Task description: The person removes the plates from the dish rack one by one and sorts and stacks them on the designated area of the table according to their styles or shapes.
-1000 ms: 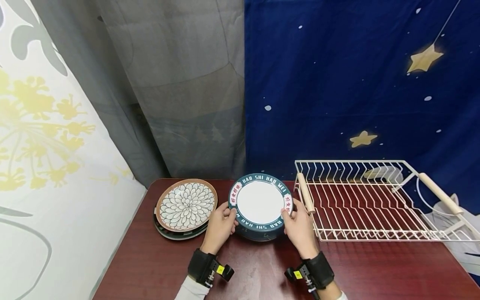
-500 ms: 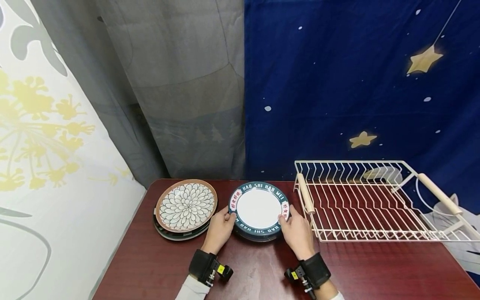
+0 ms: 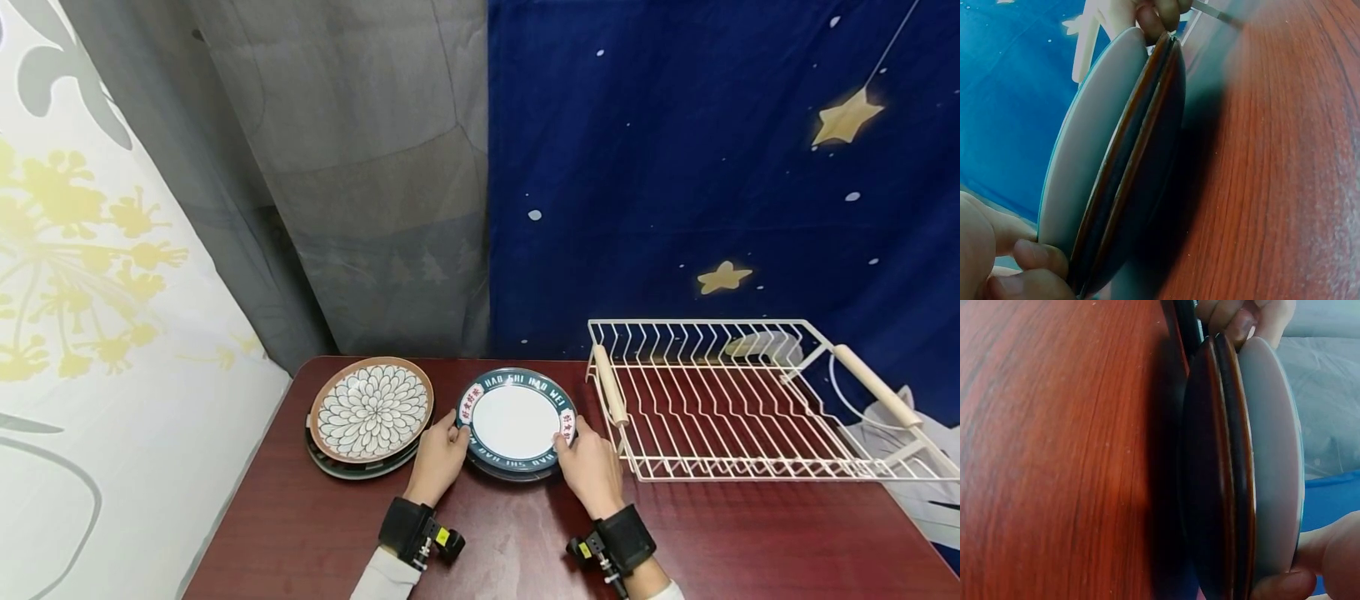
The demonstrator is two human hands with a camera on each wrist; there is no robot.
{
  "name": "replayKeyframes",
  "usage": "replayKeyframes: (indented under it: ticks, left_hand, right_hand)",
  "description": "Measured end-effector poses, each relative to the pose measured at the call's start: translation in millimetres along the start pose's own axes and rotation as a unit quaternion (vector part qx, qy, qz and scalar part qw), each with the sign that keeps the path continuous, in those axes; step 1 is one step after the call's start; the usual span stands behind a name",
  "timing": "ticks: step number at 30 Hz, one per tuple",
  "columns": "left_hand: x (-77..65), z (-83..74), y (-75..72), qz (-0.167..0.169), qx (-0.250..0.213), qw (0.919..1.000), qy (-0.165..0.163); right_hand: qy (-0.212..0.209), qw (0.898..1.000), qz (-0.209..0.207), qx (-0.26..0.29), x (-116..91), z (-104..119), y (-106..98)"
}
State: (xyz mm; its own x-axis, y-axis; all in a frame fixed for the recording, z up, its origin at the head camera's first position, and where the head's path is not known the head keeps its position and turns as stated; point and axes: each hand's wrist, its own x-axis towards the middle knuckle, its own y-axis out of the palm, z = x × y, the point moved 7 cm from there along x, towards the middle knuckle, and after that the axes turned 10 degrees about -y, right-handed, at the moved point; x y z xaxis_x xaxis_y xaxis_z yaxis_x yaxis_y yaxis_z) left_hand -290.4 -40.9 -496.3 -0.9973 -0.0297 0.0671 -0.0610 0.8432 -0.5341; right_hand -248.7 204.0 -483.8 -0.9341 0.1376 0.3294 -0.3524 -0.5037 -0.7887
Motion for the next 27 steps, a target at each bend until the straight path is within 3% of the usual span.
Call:
replayKeyframes:
  ticks: [17, 22, 27]
  left_hand:
    - [0.0, 0.7, 0.6, -0.02, 0.032, 0.9992, 0.011]
    - [-0.7, -5.4, -7.1, -0.038, 0.049, 0.9975, 0.034]
    - [-4.8, -19.4, -17.6, -0.034, 0.039, 0.9971, 0.057]
  right_hand:
    - [-0.037, 0.997, -0.018, -0.071, -0.5, 4.3, 1.3]
    - [-0.081, 0.995, -0.045, -0.046, 1.3, 21.0, -12.6]
    - [-0.147, 0.989, -0.026, 0.005, -1.2, 46.6, -34.6]
